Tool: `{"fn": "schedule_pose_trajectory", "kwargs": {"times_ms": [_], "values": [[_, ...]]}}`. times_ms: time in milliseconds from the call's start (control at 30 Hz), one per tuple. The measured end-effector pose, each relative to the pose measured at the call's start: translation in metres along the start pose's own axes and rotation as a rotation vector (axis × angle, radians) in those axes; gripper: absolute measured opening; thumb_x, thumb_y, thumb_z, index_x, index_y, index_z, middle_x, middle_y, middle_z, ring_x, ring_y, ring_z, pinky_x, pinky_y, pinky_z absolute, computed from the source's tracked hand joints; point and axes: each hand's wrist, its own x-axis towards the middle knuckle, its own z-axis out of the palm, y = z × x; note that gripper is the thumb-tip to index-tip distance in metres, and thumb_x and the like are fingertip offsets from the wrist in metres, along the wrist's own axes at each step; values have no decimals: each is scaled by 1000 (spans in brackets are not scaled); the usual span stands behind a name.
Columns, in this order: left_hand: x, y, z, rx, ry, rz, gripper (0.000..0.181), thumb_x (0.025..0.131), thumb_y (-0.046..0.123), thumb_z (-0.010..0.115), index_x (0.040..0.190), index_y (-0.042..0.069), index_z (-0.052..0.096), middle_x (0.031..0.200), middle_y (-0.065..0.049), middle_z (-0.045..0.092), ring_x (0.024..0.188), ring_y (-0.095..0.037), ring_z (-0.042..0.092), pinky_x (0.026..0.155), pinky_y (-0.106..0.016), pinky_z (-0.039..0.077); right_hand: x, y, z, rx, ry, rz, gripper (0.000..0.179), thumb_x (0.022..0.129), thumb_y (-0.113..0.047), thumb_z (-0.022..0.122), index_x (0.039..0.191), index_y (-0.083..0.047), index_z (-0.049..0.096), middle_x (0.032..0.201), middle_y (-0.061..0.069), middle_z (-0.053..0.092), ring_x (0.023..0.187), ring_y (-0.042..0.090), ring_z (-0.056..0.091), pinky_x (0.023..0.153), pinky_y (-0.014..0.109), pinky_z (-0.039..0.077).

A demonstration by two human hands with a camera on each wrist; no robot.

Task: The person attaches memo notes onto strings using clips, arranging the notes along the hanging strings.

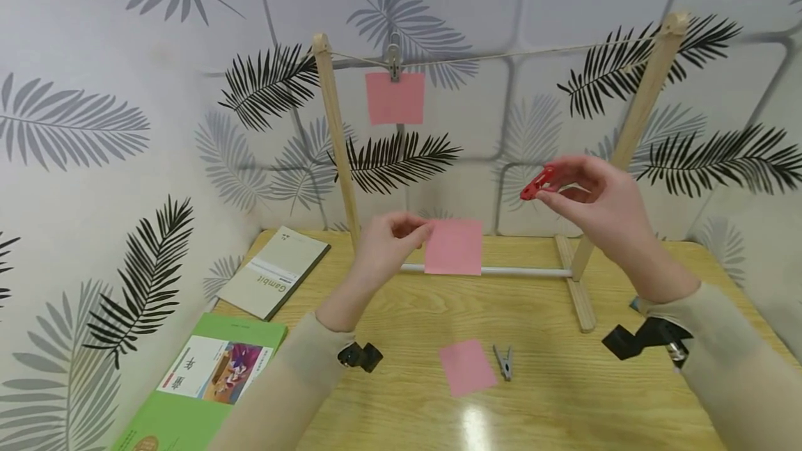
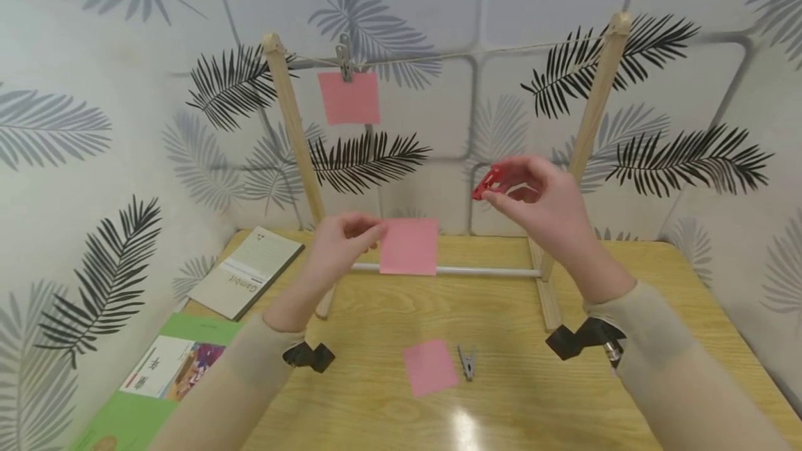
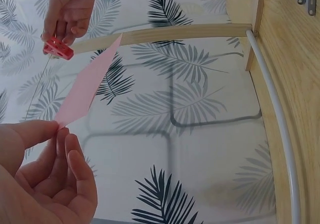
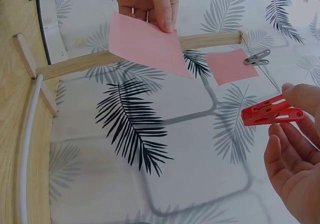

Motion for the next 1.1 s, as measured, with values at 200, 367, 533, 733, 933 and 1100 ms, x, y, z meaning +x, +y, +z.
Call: {"fn": "schedule_pose_trajectory", "kwargs": {"times_ms": [200, 367, 533, 733, 933, 1100], "values": [[2, 5, 0, 7, -2, -2, 20, 94, 28, 69, 103, 12, 76, 91, -2, 74, 84, -20, 68, 72, -28, 53, 9, -9, -1, -7, -2, -30, 37, 86, -4, 76, 120, 0, 64, 98, -16, 67, 86, 2, 65, 75, 12, 53], [3, 10, 0, 19, -4, -16, 22, 95, 31, 68, 105, 14, 75, 92, -1, 74, 87, -21, 69, 72, -29, 52, 15, -16, -3, -49, -14, -17, 39, 86, -8, 77, 122, 0, 64, 97, -17, 67, 86, 1, 64, 75, 10, 52], [4, 13, 0, 7, 1, -13, 23, 95, 32, 68, 105, 13, 75, 93, -1, 73, 87, -20, 68, 72, -28, 51, 20, -22, -3, -64, -25, 0, 38, 87, -10, 76, 122, -1, 64, 98, -17, 67, 87, 1, 64, 76, 9, 52], [9, 18, -2, -33, 16, 42, 22, 95, 27, 68, 106, 9, 75, 94, -5, 74, 86, -22, 69, 72, -26, 53, 29, -30, -4, -33, -15, -16, 34, 87, -9, 76, 119, -4, 65, 99, -15, 67, 89, 4, 64, 76, 10, 52], [13, 24, -5, -39, 27, 62, 20, 94, 25, 69, 104, 9, 75, 91, -6, 73, 81, -19, 67, 67, -23, 51, 38, -39, -4, -48, -13, -26, 35, 87, -10, 76, 120, -4, 64, 100, -15, 67, 91, 4, 63, 77, 10, 52], [18, 29, -8, -22, 50, 54, 20, 94, 27, 69, 102, 11, 76, 90, -5, 73, 82, -22, 68, 65, -23, 48, 44, -43, -4, -47, -14, -30, 35, 87, -11, 76, 120, -5, 64, 101, -14, 67, 92, 5, 63, 78, 10, 51]]}}
